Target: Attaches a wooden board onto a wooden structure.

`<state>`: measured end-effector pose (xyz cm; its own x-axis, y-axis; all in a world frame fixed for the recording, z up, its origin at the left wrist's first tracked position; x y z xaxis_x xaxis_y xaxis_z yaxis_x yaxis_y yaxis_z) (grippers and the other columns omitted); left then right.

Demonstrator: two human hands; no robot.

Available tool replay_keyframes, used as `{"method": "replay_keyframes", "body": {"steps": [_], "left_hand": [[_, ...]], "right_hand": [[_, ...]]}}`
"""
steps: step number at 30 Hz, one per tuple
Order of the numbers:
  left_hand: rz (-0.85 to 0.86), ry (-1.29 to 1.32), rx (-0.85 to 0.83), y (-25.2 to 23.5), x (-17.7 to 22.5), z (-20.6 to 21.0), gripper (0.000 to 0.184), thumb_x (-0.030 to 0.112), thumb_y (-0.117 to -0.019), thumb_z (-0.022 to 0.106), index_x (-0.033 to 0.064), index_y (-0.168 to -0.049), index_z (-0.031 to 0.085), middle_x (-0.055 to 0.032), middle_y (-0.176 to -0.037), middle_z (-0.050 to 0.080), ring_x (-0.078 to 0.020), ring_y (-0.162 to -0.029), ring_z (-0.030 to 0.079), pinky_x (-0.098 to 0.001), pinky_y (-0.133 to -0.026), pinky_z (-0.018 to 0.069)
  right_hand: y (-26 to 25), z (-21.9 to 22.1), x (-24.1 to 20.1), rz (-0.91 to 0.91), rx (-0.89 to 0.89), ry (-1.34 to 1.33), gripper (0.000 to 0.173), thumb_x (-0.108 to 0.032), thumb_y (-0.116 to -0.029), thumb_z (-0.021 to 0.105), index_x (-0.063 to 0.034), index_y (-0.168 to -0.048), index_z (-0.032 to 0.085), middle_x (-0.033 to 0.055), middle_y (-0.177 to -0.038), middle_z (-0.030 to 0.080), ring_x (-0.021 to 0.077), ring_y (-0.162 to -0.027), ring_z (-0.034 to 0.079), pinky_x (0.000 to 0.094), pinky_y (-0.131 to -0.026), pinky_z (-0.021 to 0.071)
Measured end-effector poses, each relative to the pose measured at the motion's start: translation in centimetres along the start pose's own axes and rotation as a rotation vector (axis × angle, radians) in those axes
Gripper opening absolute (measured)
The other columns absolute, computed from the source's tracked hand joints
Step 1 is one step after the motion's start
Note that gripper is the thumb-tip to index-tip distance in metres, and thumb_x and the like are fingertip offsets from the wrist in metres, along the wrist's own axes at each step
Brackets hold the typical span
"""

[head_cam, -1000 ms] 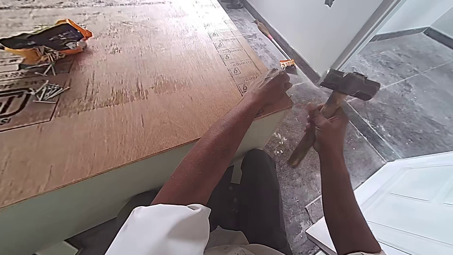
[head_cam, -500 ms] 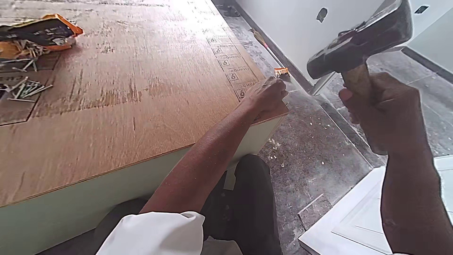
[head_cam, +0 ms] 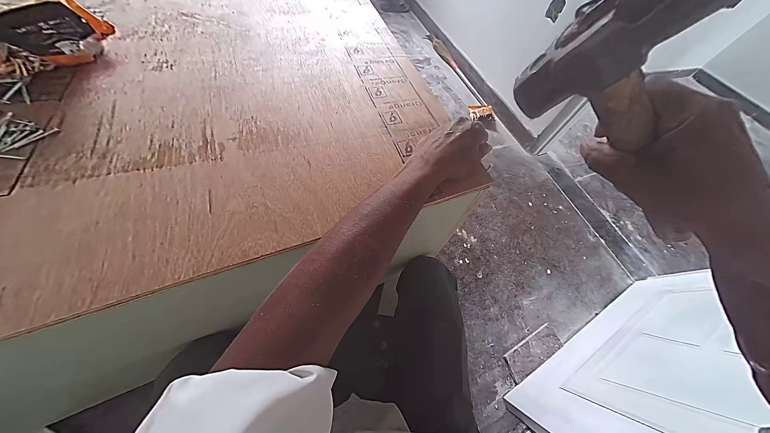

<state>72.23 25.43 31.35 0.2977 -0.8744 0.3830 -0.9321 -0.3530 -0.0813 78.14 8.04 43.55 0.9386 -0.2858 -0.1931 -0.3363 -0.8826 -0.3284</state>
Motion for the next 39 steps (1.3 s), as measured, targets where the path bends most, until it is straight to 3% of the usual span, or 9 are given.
{"method": "replay_keyframes", "body": {"steps": [6,11,15,19,21,26,29,34,39], "left_hand": [[-0.036,0.023,0.016,0.1,0.0,-0.4,0.020,0.025,-0.1002,0.060,0.0098,-0.110,0.069,-0.0139,-0.114,0.069,-0.0328,-0.110,0.067,-0.0589,-0.090,0.0532],[0.024,-0.010,0.033,-0.2,-0.2,0.0,0.037,0.032,-0.1094,0.044,0.0076,-0.091,0.064,-0.0124,-0.100,0.066,-0.0292,-0.103,0.065,-0.0520,-0.088,0.0523],[0.013,-0.028,0.015,-0.1,-0.1,0.0,0.036,0.032,-0.1101,0.042,0.0079,-0.093,0.064,-0.0124,-0.102,0.065,-0.0296,-0.105,0.065,-0.0517,-0.088,0.0515],[-0.031,0.026,0.030,0.0,-0.2,-0.3,0.026,0.031,-0.1047,0.053,0.0098,-0.108,0.069,-0.0136,-0.114,0.069,-0.0316,-0.112,0.066,-0.0573,-0.092,0.0527],[-0.043,0.020,0.033,0.0,-0.3,-0.2,0.027,0.033,-0.1049,0.052,0.0127,-0.114,0.069,-0.0122,-0.116,0.069,-0.0305,-0.113,0.066,-0.0570,-0.093,0.0528],[0.004,0.001,0.014,-0.2,-0.3,0.2,0.038,0.035,-0.1101,0.042,0.0083,-0.095,0.066,-0.0118,-0.105,0.066,-0.0287,-0.107,0.065,-0.0528,-0.090,0.0521],[-0.007,-0.010,0.016,-0.2,-0.3,0.0,0.039,0.035,-0.1102,0.042,0.0089,-0.095,0.066,-0.0118,-0.103,0.067,-0.0289,-0.104,0.066,-0.0535,-0.088,0.0528],[-0.023,0.026,0.036,0.0,-0.3,0.0,0.024,0.029,-0.0987,0.062,0.0109,-0.112,0.070,-0.0125,-0.114,0.070,-0.0306,-0.112,0.067,-0.0571,-0.094,0.0529],[-0.008,0.007,0.022,0.0,-0.1,-0.2,0.034,0.031,-0.1095,0.045,0.0067,-0.101,0.068,-0.0142,-0.108,0.068,-0.0310,-0.108,0.066,-0.0539,-0.092,0.0523]], "right_hand": [[0.3,3.6,-0.1,-0.101,-0.191,0.113,0.014,-0.003,-0.0885,0.070,-0.0071,-0.096,0.059,0.0074,-0.061,0.052,0.0245,-0.049,0.053,0.0427,-0.044,0.0386],[0.2,-2.0,1.5,0.010,0.155,-0.039,0.034,-0.033,-0.0900,0.065,-0.0060,-0.109,0.058,0.0104,-0.079,0.059,0.0235,-0.062,0.057,0.0484,-0.053,0.0442],[-0.1,-3.7,3.2,0.100,0.351,-0.273,0.035,-0.039,-0.0902,0.067,-0.0137,-0.113,0.059,-0.0038,-0.083,0.057,0.0045,-0.058,0.055,0.0271,-0.052,0.0519],[0.5,3.0,0.2,-0.073,-0.103,0.126,0.014,-0.005,-0.0886,0.068,-0.0040,-0.098,0.058,0.0114,-0.063,0.054,0.0310,-0.053,0.058,0.0494,-0.046,0.0433],[0.3,3.9,0.1,-0.115,-0.154,0.209,0.014,-0.003,-0.0856,0.069,-0.0062,-0.096,0.059,0.0100,-0.061,0.053,0.0325,-0.052,0.057,0.0497,-0.045,0.0407],[0.7,-2.3,1.0,0.021,0.204,-0.030,0.030,-0.028,-0.0918,0.065,-0.0045,-0.108,0.056,0.0127,-0.075,0.056,0.0263,-0.057,0.054,0.0478,-0.049,0.0413],[-0.1,-3.8,3.1,0.112,0.382,-0.235,0.034,-0.041,-0.0903,0.065,-0.0152,-0.110,0.056,-0.0028,-0.082,0.057,0.0066,-0.057,0.056,0.0306,-0.050,0.0513],[0.5,4.6,0.6,-0.011,-0.150,0.129,0.018,-0.003,-0.0865,0.071,-0.0034,-0.102,0.061,0.0129,-0.064,0.057,0.0345,-0.058,0.061,0.0528,-0.050,0.0462],[0.3,0.3,0.1,-0.042,0.109,0.047,0.019,-0.012,-0.0889,0.069,-0.0020,-0.100,0.057,0.0127,-0.066,0.055,0.0298,-0.053,0.055,0.0485,-0.046,0.0409]]}}
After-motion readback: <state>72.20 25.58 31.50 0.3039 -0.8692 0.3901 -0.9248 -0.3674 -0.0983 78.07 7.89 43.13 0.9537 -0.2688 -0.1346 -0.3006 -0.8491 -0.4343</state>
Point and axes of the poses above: each hand's wrist, its own y-axis away from the middle knuckle, its own z-axis out of the palm, x = y × z, the point moved 8 cm from there along -y, towards the middle knuckle
